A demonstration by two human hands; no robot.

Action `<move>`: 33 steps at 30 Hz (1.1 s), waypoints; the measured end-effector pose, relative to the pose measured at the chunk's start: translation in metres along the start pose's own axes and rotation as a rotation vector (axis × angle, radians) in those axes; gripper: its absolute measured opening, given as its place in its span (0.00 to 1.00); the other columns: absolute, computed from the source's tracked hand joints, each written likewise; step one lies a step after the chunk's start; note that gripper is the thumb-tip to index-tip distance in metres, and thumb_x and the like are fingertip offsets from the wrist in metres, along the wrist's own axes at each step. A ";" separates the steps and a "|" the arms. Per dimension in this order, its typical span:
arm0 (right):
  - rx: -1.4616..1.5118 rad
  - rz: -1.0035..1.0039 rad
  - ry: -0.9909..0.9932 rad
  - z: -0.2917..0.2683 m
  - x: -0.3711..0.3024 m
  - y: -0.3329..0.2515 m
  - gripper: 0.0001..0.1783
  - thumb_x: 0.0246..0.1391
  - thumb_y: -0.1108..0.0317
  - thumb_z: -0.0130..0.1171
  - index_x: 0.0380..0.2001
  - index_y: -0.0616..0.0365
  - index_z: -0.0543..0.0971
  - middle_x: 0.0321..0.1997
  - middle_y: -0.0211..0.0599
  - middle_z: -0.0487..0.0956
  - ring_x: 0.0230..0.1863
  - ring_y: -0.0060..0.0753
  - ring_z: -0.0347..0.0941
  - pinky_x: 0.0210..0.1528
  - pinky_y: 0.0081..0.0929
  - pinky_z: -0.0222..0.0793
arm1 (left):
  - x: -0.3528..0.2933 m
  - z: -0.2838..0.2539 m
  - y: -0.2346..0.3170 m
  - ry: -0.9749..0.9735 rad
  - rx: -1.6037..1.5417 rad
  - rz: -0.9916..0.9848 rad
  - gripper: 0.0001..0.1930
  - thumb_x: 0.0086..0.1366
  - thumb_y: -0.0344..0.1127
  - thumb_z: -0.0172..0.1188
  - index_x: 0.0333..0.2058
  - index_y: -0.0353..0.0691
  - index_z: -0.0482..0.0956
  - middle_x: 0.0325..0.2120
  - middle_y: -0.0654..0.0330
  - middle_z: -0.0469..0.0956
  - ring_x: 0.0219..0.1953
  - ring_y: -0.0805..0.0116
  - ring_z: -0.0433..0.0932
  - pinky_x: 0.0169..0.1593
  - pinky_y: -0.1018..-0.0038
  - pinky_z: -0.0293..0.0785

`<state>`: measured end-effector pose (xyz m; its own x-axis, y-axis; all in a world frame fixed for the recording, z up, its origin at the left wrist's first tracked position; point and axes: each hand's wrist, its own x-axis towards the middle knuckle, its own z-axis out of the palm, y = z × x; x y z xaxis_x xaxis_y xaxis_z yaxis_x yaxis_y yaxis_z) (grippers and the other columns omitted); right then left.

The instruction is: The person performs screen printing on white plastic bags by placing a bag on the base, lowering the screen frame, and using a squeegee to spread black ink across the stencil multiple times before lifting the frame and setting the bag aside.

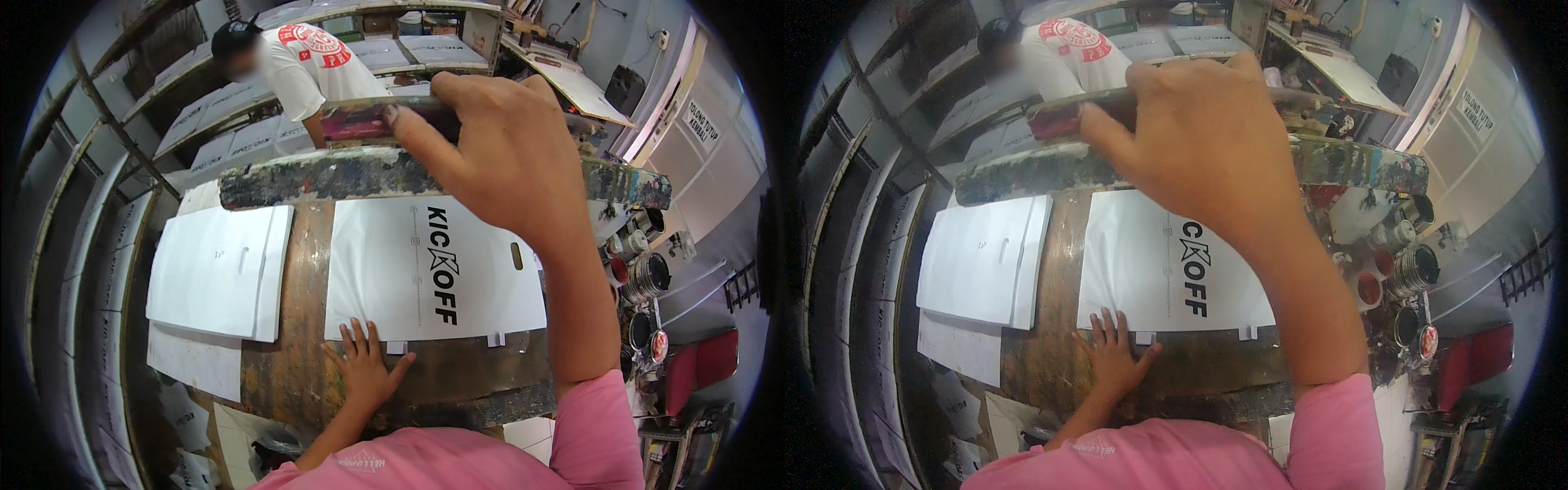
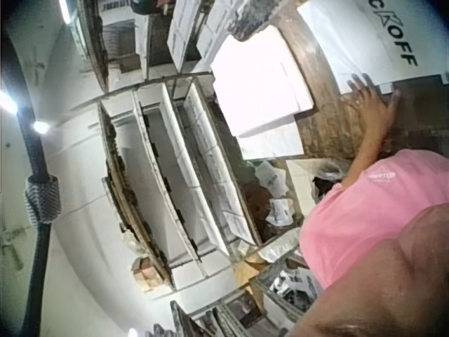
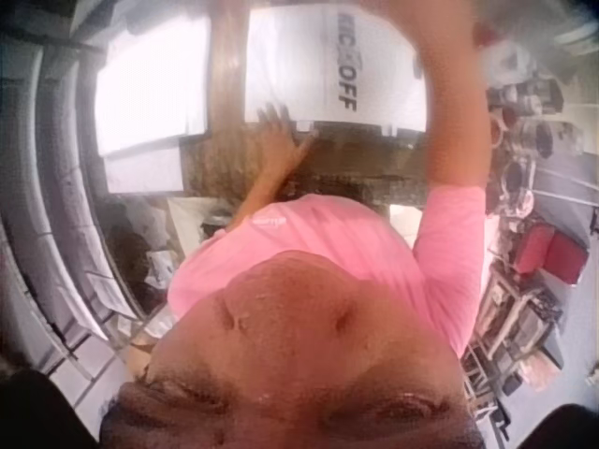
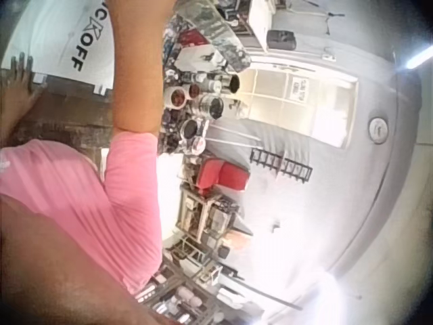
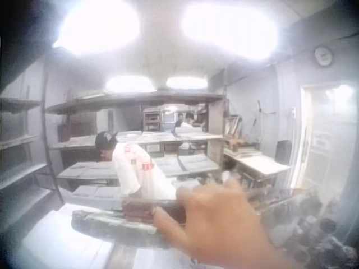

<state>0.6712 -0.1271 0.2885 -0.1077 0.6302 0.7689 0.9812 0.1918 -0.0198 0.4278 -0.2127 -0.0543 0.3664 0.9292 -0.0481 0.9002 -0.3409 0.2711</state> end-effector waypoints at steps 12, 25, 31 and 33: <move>0.009 0.041 -0.068 -0.003 0.000 -0.001 0.30 0.63 0.41 0.59 0.36 0.63 0.87 0.32 0.51 0.85 0.37 0.54 0.81 0.50 0.48 0.66 | 0.083 -0.092 0.029 0.636 -0.608 0.161 0.22 0.70 0.36 0.70 0.57 0.30 0.84 0.53 0.41 0.85 0.47 0.51 0.87 0.44 0.62 0.85; 0.003 0.087 -0.122 -0.011 -0.024 -0.015 0.30 0.66 0.40 0.55 0.34 0.60 0.87 0.31 0.48 0.86 0.39 0.49 0.83 0.56 0.49 0.63 | 0.043 -0.156 -0.232 0.784 -0.724 -0.175 0.33 0.56 0.23 0.64 0.64 0.34 0.80 0.18 0.73 0.69 0.18 0.83 0.63 0.24 0.78 0.63; 0.006 0.071 -0.099 -0.012 -0.039 -0.022 0.31 0.65 0.40 0.56 0.32 0.61 0.86 0.30 0.48 0.85 0.40 0.50 0.83 0.56 0.50 0.63 | 0.058 -0.199 -0.397 0.826 -0.245 -0.164 0.33 0.55 0.24 0.63 0.63 0.29 0.79 0.48 0.42 0.84 0.45 0.56 0.84 0.54 0.67 0.79; -0.017 0.065 -0.095 -0.011 -0.045 -0.024 0.31 0.65 0.40 0.57 0.33 0.61 0.86 0.30 0.48 0.85 0.40 0.50 0.83 0.56 0.50 0.63 | 0.063 -0.220 -0.420 0.712 -0.251 -0.332 0.35 0.55 0.24 0.64 0.65 0.28 0.77 0.61 0.33 0.78 0.69 0.44 0.75 0.75 0.62 0.65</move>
<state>0.6541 -0.1684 0.2615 -0.0572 0.7097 0.7021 0.9891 0.1357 -0.0566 0.0212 0.0204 0.0408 -0.2222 0.8728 0.4345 0.8250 -0.0693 0.5609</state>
